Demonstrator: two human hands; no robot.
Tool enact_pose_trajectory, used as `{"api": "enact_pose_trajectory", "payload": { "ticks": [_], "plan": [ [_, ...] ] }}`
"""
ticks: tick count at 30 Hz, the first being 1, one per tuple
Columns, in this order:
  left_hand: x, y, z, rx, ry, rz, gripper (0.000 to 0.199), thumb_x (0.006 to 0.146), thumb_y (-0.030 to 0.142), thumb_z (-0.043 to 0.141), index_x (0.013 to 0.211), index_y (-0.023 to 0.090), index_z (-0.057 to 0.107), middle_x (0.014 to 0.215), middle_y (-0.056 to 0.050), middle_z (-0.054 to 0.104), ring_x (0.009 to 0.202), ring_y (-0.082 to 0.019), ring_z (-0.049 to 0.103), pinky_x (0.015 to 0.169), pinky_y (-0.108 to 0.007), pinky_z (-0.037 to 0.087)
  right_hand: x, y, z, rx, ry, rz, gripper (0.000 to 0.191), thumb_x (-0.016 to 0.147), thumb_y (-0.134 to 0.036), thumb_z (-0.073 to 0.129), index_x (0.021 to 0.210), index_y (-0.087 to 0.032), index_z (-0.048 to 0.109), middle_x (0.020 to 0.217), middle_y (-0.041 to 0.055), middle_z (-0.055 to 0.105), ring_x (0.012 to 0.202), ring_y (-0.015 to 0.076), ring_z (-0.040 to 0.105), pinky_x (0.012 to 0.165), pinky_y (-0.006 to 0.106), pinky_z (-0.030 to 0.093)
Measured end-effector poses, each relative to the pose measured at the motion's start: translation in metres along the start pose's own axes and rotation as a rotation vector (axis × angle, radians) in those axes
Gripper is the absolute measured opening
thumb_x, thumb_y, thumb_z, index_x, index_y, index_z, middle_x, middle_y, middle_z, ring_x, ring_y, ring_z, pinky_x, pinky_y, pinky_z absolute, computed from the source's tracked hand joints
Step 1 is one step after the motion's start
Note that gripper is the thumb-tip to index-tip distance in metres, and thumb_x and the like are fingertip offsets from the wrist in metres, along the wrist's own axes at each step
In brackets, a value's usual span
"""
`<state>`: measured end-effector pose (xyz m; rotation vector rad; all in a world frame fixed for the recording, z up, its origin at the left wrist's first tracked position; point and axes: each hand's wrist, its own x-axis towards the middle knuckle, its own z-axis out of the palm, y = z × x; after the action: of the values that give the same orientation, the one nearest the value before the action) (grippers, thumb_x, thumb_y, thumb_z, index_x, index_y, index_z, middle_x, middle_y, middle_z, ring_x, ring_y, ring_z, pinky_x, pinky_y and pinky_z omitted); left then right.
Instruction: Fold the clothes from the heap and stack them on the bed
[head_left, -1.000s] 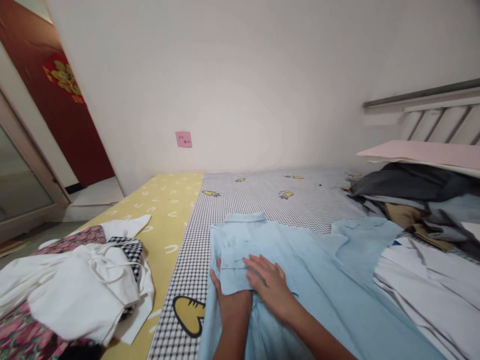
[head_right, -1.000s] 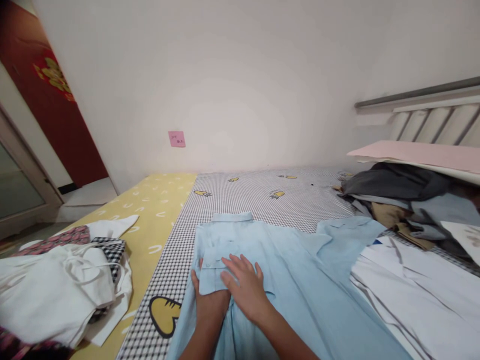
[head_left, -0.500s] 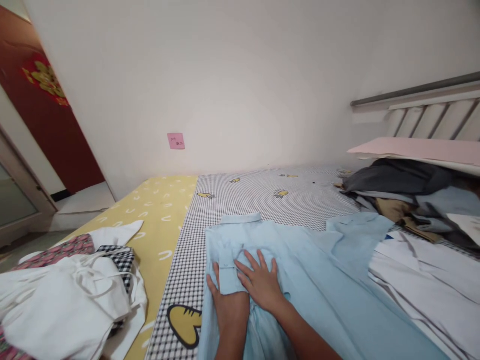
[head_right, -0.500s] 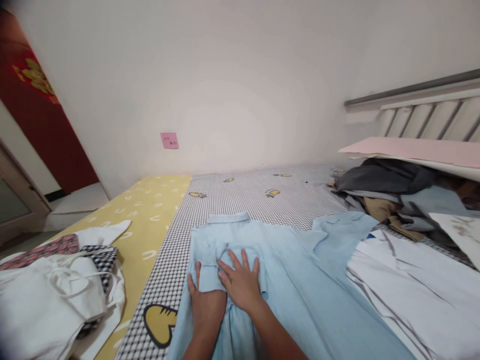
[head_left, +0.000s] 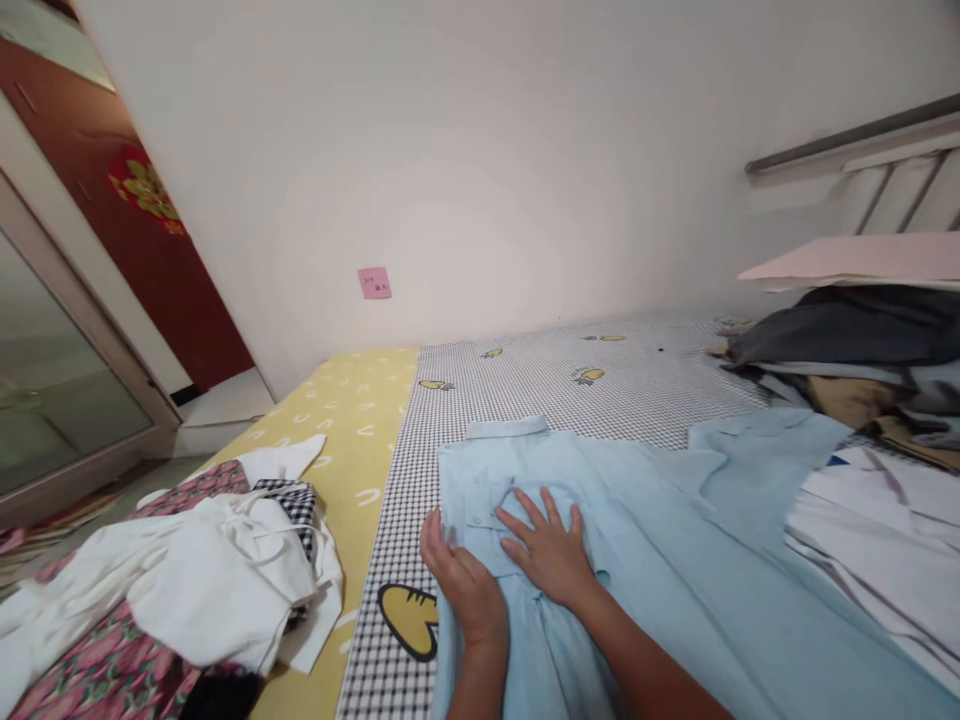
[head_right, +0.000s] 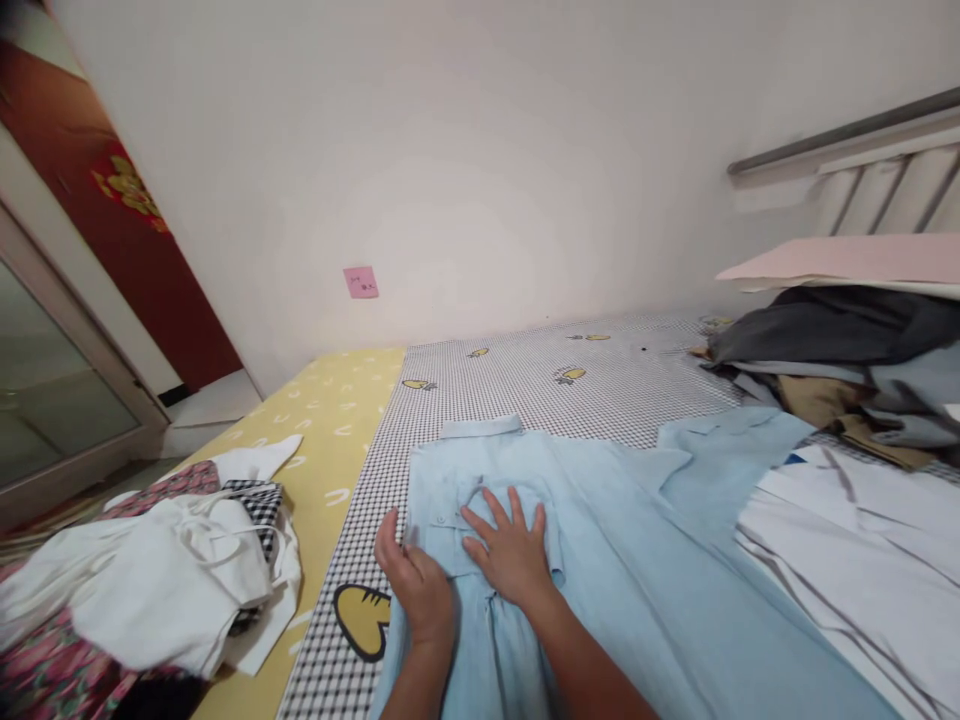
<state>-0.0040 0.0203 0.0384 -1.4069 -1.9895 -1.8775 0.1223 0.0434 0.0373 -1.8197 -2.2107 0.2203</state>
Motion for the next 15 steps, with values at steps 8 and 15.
{"api": "enact_pose_trajectory", "payload": {
  "ticks": [8, 15],
  "plan": [
    [0.000, -0.004, 0.011, 0.387, -0.809, 0.556, 0.051, 0.099, 0.026, 0.029, 0.146, 0.021, 0.047, 0.153, -0.010, 0.048, 0.146, -0.023, 0.036, 0.119, -0.053, 0.030, -0.003, -0.002, -0.018, 0.081, -0.085, -0.050, 0.056, 0.098, -0.044, 0.038, 0.153, -0.047, 0.027, 0.167, -0.0040, 0.012, 0.153, 0.0369, -0.003, 0.113, 0.074, -0.005],
    [-0.006, -0.033, 0.030, 0.651, -0.716, 0.675, 0.054, 0.098, 0.035, 0.029, 0.149, 0.022, 0.040, 0.158, -0.010, 0.036, 0.147, -0.026, 0.035, 0.118, -0.054, 0.028, -0.006, 0.017, -0.050, 0.231, -0.195, -0.164, 0.055, 0.093, -0.043, 0.049, 0.148, -0.044, 0.040, 0.166, -0.0024, 0.020, 0.153, 0.0338, 0.004, 0.117, 0.069, -0.003]
  ]
}}
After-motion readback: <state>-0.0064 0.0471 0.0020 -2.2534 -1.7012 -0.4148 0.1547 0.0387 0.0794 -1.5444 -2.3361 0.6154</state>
